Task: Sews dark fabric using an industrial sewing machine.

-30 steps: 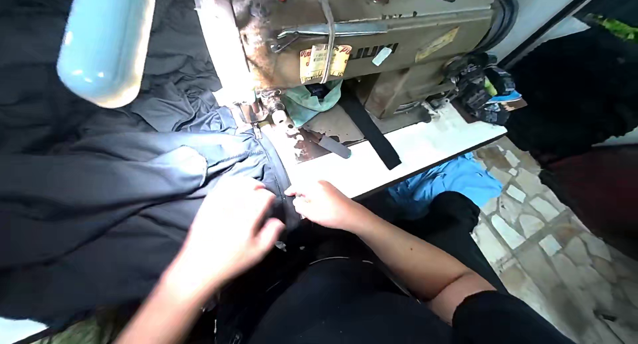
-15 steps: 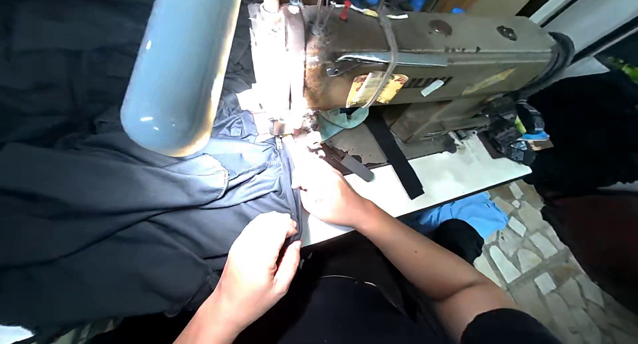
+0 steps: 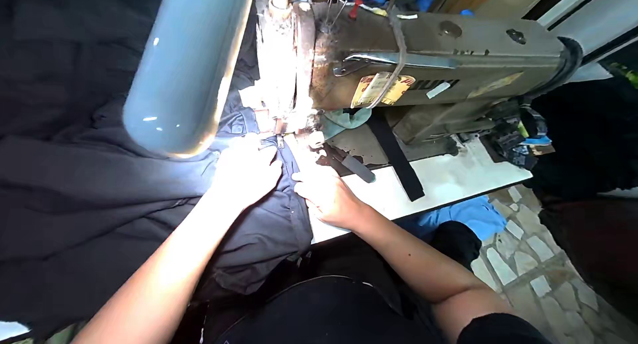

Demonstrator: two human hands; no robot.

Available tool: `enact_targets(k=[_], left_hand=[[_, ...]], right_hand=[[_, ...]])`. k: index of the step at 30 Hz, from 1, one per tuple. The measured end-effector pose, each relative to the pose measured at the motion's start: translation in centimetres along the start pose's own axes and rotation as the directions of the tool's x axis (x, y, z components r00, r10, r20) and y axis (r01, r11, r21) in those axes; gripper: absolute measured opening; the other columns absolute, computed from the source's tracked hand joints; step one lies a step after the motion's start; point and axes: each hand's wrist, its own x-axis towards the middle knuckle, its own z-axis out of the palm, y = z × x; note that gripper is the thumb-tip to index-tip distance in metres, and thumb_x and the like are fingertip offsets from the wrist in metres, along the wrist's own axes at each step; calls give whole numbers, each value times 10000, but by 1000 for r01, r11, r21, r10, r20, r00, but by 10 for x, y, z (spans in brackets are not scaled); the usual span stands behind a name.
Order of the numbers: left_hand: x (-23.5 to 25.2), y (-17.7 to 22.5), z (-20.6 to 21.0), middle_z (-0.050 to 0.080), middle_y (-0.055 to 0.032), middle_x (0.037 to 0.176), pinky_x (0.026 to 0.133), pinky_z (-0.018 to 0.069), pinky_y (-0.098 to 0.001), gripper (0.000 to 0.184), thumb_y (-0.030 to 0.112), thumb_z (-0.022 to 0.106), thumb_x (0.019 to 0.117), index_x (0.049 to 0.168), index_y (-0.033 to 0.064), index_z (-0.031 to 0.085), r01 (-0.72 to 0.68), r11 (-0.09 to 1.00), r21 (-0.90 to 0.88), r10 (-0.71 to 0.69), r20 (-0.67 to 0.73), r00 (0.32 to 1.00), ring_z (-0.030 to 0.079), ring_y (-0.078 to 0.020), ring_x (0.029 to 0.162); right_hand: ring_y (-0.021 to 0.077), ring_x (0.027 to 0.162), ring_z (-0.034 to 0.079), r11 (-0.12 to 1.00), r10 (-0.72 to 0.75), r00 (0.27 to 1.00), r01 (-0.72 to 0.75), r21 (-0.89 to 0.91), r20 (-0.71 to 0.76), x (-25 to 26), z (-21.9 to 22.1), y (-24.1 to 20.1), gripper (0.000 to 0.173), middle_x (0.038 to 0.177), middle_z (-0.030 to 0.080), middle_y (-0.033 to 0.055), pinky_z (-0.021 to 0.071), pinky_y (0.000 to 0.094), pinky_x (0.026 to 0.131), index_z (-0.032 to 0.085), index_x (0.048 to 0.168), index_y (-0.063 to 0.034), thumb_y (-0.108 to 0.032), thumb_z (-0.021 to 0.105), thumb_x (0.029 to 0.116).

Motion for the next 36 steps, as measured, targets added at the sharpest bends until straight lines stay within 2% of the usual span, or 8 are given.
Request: enact_targets(k=[5, 11, 14, 17, 20, 30, 33, 36], left_hand=[[20, -15, 9, 549, -335, 1342, 758, 438, -689, 494, 334, 526, 930, 1372, 160, 662, 83, 984, 159, -82, -8, 997, 538, -567, 1167], [30, -27, 22, 422, -294, 1542, 756, 391, -655, 498, 338, 409, 952, 1331, 170, 685, 2, 989, 149, 18, -134, 991, 519, -542, 1181], [19, -31, 31, 518, -299, 1457, 863, 409, -688, 504, 345, 422, 946, 1275, 81, 698, -125, 986, 112, 152, -276, 949, 527, -533, 1256], [-13, -34, 36, 631, -263, 1285, 1029, 382, -688, 454, 385, 473, 927, 1074, 51, 743, -318, 948, 32, 313, -284, 906, 531, -490, 1295], [-32, -37, 37, 667, -269, 1139, 997, 428, -673, 306, 216, 498, 901, 862, -1, 710, -385, 923, -12, 371, -236, 898, 567, -506, 1235], [-3, -42, 18, 658, -263, 920, 888, 468, -642, 347, 223, 456, 873, 753, -50, 633, -330, 941, 72, 338, -251, 907, 642, -491, 1028], [-16, -11, 16, 711, -236, 1077, 1012, 453, -611, 356, 214, 444, 918, 873, -26, 703, -292, 953, -81, 254, -312, 915, 635, -445, 1166], [-28, 10, 26, 677, -188, 1295, 1084, 441, -544, 475, 228, 443, 916, 1237, -11, 698, -287, 937, -198, 253, -182, 950, 604, -370, 1275]], right_hand=[[332, 1065, 702, 992, 128, 992, -127, 19, -18, 8, 1, 2, 158, 1090, 739, 168, 552, 521, 889, 755, 910, -6, 13, 600, 883], [354, 1105, 698, 988, 151, 987, -150, 27, -48, 10, 5, 3, 184, 1150, 743, 173, 540, 538, 917, 772, 954, -12, 5, 600, 893], [337, 1075, 704, 993, 114, 990, -112, 23, -80, 8, 6, 4, 165, 1129, 752, 155, 543, 517, 899, 767, 935, -25, 13, 614, 885], [330, 1078, 704, 997, 79, 993, -80, 1, -82, 8, 7, 5, 168, 1126, 753, 151, 532, 516, 920, 772, 931, -29, 18, 622, 873], [338, 1130, 687, 997, 50, 998, -48, -66, 25, 15, 7, 1, 167, 1170, 744, 150, 515, 521, 954, 774, 954, -51, 10, 643, 871], [370, 1141, 672, 995, -30, 989, 43, -86, 147, 22, -3, 0, 87, 1019, 736, 182, 510, 504, 1013, 727, 853, -30, -1, 647, 870], [370, 1104, 688, 997, -66, 994, 69, -36, 90, 21, 0, 1, 100, 978, 736, 192, 532, 496, 978, 725, 837, -8, 2, 632, 873], [299, 928, 683, 998, -64, 998, 65, -22, 14, 19, 4, 3, 112, 829, 682, 129, 548, 445, 862, 712, 804, -38, -8, 628, 871]])
